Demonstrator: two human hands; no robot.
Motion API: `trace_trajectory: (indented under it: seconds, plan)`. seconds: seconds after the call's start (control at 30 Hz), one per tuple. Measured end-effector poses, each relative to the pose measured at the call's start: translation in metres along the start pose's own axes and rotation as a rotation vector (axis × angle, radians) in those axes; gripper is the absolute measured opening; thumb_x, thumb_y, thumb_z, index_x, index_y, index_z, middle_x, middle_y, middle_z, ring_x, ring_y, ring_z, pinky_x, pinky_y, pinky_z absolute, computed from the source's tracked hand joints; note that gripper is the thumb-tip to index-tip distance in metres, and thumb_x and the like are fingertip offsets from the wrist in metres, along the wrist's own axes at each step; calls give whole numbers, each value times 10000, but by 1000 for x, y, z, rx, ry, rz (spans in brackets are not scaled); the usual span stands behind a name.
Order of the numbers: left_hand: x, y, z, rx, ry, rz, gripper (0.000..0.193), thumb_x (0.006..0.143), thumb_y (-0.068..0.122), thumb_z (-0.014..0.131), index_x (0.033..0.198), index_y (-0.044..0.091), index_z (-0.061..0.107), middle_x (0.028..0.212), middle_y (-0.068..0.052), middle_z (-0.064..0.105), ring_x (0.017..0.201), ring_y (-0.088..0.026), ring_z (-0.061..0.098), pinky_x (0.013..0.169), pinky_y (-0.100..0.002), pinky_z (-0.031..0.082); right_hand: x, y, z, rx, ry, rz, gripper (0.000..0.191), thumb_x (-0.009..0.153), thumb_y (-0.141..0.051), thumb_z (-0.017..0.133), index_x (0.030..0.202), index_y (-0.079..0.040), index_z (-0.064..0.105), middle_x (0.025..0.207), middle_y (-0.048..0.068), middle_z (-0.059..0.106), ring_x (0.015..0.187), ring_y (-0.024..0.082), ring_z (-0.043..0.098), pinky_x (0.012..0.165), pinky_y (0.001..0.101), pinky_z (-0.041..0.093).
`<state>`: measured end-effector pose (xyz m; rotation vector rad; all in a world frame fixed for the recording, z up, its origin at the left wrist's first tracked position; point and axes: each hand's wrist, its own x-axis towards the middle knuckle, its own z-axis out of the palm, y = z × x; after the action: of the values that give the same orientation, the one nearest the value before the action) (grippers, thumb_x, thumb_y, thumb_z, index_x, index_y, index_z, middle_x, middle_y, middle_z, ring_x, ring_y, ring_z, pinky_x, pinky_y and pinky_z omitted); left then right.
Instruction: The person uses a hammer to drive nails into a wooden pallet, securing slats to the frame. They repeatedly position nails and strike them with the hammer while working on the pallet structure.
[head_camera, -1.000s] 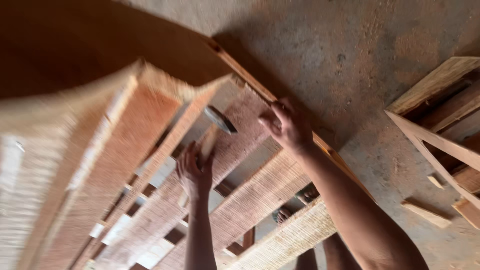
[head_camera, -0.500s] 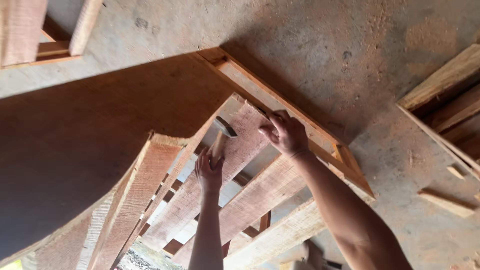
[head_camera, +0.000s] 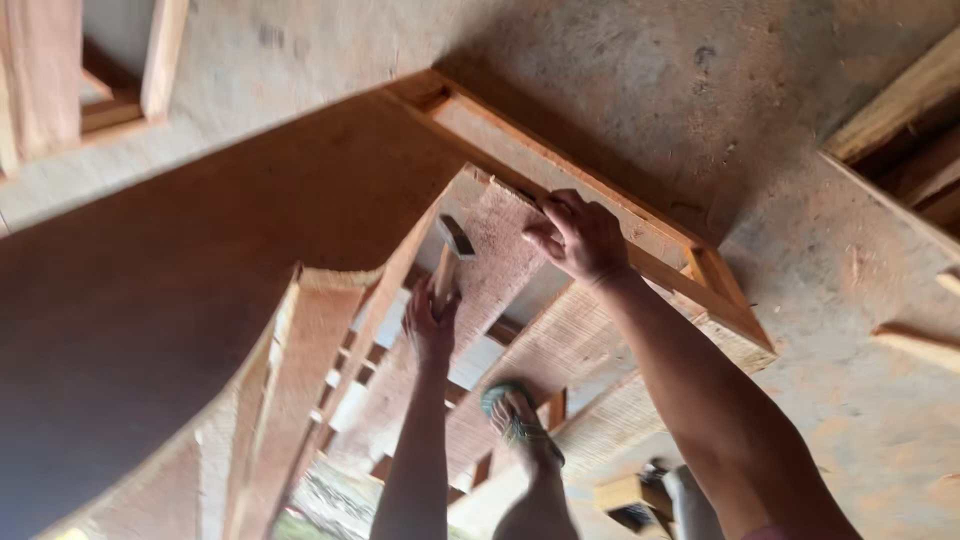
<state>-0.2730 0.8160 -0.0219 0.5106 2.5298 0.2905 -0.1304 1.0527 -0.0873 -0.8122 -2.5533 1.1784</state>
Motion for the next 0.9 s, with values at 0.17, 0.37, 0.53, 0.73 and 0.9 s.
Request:
trace_trajectory:
  seconds: [0.17, 0.37, 0.53, 0.73, 0.9]
  plan:
    - [9, -2, -3, -75, -22, 88, 633, 812, 329, 828, 1361, 117, 594, 1218, -119, 707, 1105, -333, 674, 962, -489, 507, 1, 3, 1, -21, 66, -21, 481, 847, -435, 821, 1133, -88, 651, 1079, 122, 702, 744, 217, 709, 645, 341, 629]
    - [4, -25, 6, -156, 77, 309, 570, 817, 236, 823, 1328, 69, 636, 1300, -153, 689, 1170, -369, 666, 980, -480, 534, -8, 5, 11, 38, 73, -2, 417, 898, -394, 823, 1125, -69, 692, 1104, 140, 715, 784, 228, 730, 685, 334, 645]
    - [-1, -45, 14, -167, 90, 272, 554, 772, 237, 836, 1273, 75, 664, 1208, -132, 707, 1067, -351, 680, 905, -470, 545, -14, -5, 13, 2, 50, 37, 360, 905, -408, 824, 1041, -89, 727, 1037, 108, 736, 840, 218, 736, 767, 344, 645]
    - [-3, -50, 14, -111, 144, 246, 507, 799, 344, 852, 1197, 77, 689, 1053, -115, 726, 942, -342, 705, 814, -490, 546, -16, -24, -7, 78, -80, 467, 469, 952, -546, 699, 1154, -124, 724, 1069, 96, 766, 882, 225, 723, 887, 452, 582]
    - [-2, -50, 10, -113, 129, 271, 470, 798, 386, 838, 1144, 96, 708, 987, -71, 736, 845, -281, 725, 722, -469, 572, -29, -24, -46, 183, -67, 662, 447, 1030, -519, 527, 1218, -169, 730, 1165, 42, 765, 983, 191, 719, 968, 450, 544]
